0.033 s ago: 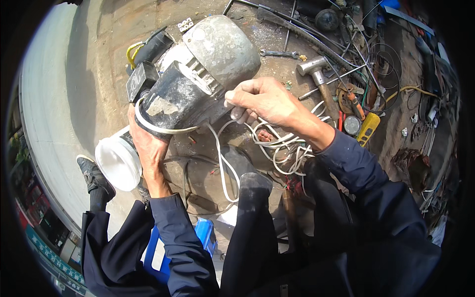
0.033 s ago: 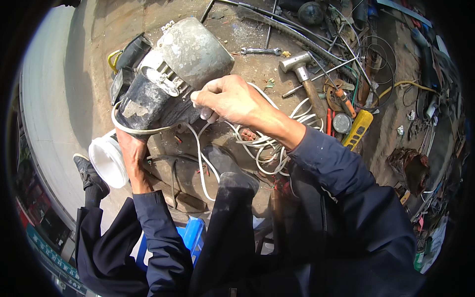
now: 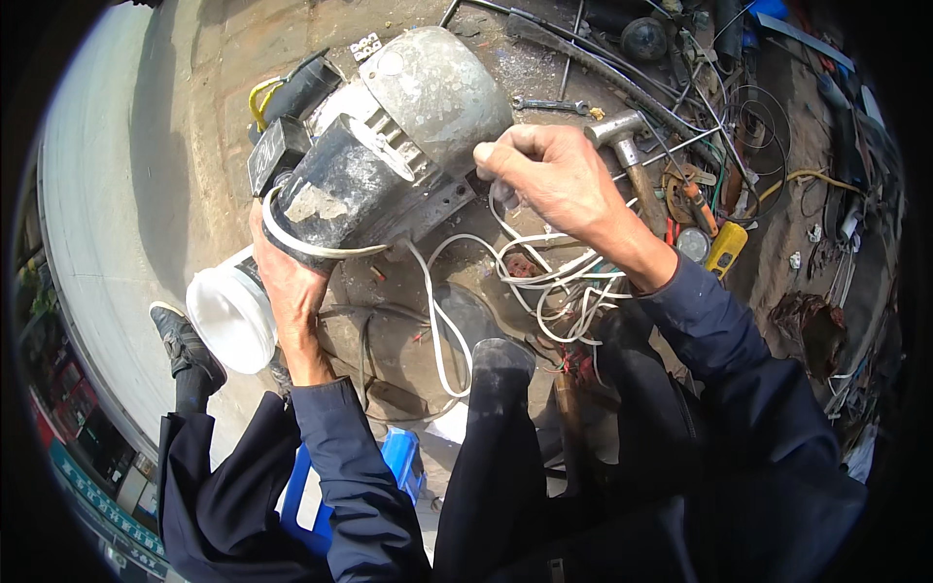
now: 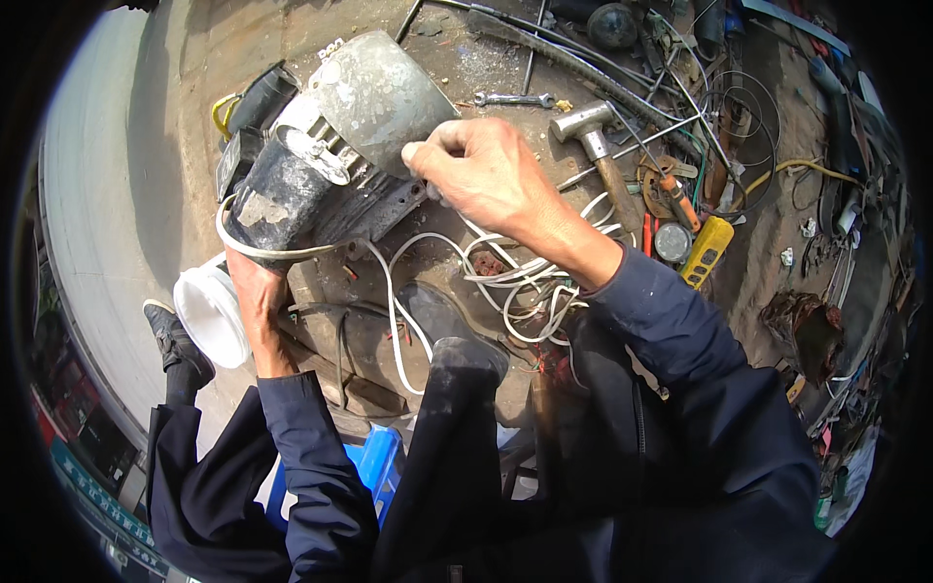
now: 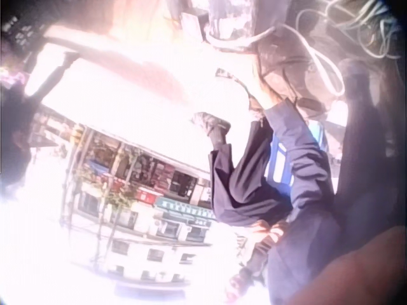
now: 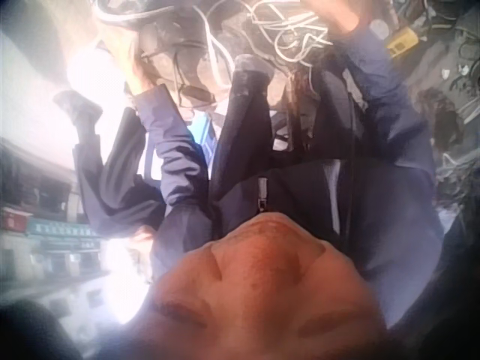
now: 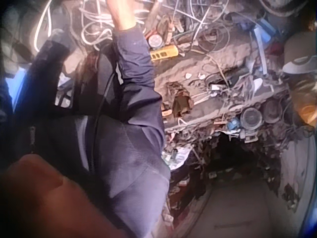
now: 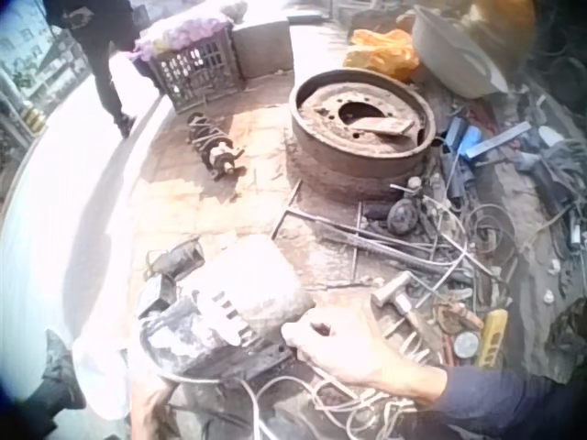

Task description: The person assembles an electric motor by hand, attaching a fan blade and cover, then securing the housing with screws. They use a screwdriver to tighten fasteners and reposition the motor several times to access different sides.

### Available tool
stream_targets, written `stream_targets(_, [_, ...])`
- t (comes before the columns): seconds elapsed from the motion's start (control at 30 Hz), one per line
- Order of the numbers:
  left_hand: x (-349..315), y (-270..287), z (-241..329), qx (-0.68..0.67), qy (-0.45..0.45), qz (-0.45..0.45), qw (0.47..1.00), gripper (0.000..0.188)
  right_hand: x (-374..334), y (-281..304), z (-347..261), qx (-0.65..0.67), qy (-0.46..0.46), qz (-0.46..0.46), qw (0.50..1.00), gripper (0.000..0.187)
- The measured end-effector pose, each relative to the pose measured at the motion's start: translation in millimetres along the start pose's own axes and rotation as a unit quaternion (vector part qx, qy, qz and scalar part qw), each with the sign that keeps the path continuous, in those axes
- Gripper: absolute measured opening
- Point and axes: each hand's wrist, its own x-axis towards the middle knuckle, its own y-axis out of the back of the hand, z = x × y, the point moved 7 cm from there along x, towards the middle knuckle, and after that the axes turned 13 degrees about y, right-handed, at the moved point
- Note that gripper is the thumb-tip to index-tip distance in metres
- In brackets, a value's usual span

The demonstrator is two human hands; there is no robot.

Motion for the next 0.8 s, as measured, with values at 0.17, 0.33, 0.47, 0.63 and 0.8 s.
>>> stream_targets(0.17, [38.2,5.6,-8.1,-0.088,0.101,-0.099,0.986,0.081,68.0,28.7,-14.7,-0.183,0.198,0.017,0.963,0.089])
stream_targets(0.33, [87.5,15.2,-15.1,-0.077,0.119,-0.126,0.982,0.083,100.0,3.7,-16.6,-0.179,0.245,0.022,0.953,0.083])
stream_targets(0.47, [105.4,9.4,-18.4,-0.122,0.113,-0.107,0.98,0.083,88.8,-3.6,-25.4,-0.236,0.264,0.081,0.932,0.081])
stream_targets(0.63, [121.4,3.3,-17.3,-0.102,0.162,-0.119,0.974,0.077,88.9,-7.5,-18.4,-0.245,0.256,0.094,0.93,0.083])
stream_targets(0.8, [132.9,3.3,-8.2,-0.081,0.123,-0.115,0.982,0.081,94.3,-4.6,-19.2,-0.247,0.264,0.094,0.928,0.073])
